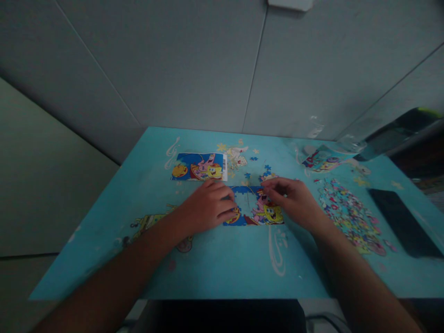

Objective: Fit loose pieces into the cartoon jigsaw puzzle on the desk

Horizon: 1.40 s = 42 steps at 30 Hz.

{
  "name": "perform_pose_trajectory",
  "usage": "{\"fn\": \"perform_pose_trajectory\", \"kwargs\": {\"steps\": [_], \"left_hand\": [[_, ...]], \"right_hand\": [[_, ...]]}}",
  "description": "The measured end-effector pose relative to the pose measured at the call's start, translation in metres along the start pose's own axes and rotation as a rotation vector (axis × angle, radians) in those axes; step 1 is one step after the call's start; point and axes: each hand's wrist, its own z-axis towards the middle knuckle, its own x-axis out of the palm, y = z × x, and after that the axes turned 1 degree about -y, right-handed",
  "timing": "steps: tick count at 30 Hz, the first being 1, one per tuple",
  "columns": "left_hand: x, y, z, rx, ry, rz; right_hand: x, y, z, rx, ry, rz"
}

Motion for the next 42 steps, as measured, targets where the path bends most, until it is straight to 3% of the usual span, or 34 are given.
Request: {"fn": "perform_pose_trajectory", "kwargs": {"steps": [9, 22, 30, 42], "left_hand": [[0.001, -0.001, 0.001, -0.043, 0.058, -0.042], [0.0, 0.006, 0.002, -0.109, -0.019, 0.149], [0.0, 0.002, 0.003, -0.091, 0.005, 0.165], [-0.002, -0.002, 0.004, -0.076, 0.009, 0.186]], "right_hand": [[0.002, 0.002, -0.004, -0.104, 0.136, -0.142], [0.022, -0.004, -0.009, -0.079, 0.294, -0.11], [0.026, 0.0, -0.011, -0.089, 0.307, -0.163], [0.025, 0.001, -0.009, -0.217, 0.268, -0.28]]}}
